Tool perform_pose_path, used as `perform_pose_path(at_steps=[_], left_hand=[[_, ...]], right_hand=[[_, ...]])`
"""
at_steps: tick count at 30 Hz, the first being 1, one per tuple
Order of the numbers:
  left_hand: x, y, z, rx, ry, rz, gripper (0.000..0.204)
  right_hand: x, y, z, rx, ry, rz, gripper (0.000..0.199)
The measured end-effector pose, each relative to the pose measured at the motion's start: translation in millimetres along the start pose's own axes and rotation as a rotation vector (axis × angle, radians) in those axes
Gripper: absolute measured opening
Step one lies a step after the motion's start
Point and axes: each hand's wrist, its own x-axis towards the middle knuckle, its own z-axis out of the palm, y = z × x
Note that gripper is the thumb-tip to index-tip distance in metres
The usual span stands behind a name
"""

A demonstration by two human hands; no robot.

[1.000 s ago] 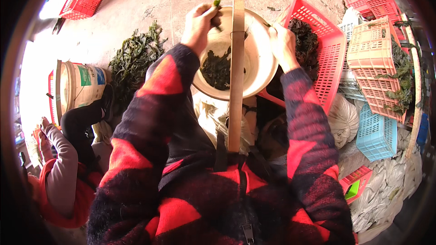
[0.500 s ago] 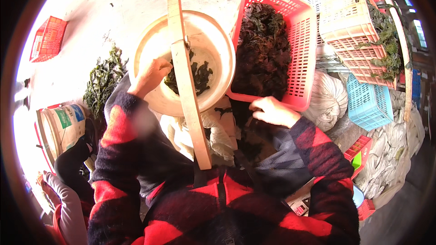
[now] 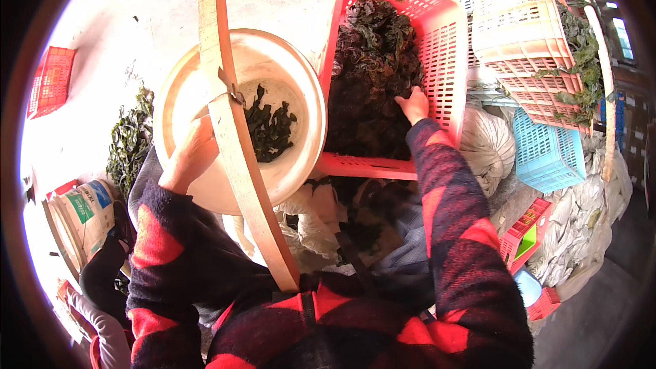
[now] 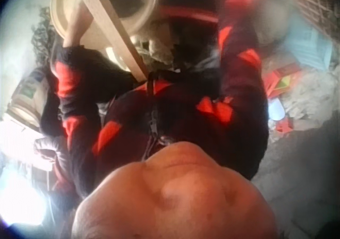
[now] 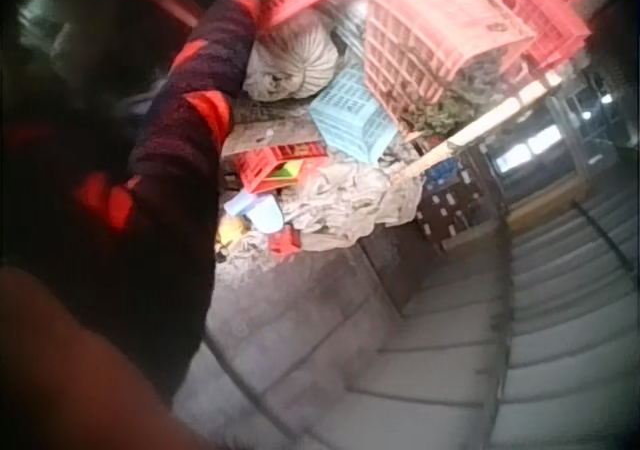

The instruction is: The person sits on the floor and repeatedly picks up leafy material from a red basket, tears or separates pieces by hand, and places them into a white bucket. The process continues with multiple leaves handled one at a time.

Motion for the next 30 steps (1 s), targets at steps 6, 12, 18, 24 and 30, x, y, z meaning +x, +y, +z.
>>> perform_pose_path(at_steps=[6,12,18,24,30], left_hand=[[6.5,22.3,-10.7,0.194,-0.149,-0.022,0.019],[7.0,22.9,-21.6,-0.009,-0.228,-0.236,0.022],[-5.0,48.3,-48.1,-0.354,0.352,-0.188,0.021],[-13.1,136.7,-10.3,-0.754,0.142,0.008,0.019],[28.1,215.5,95.6,-0.169,-0.066,0.376,0.040]], right_hand=[[-12.3,9.7,-32.3,0.750,-0.399,0.135,0.029],[-59.3,8.2,-147.9,0.705,-0.508,-0.174,0.024],[-117.3,6.7,-212.9,0.767,-0.179,-0.520,0.022],[-151.2,3.2,-240.5,0.485,0.426,-0.792,0.025],[-163.1,-27.7,-238.5,1.664,-0.276,-0.574,0.023]])
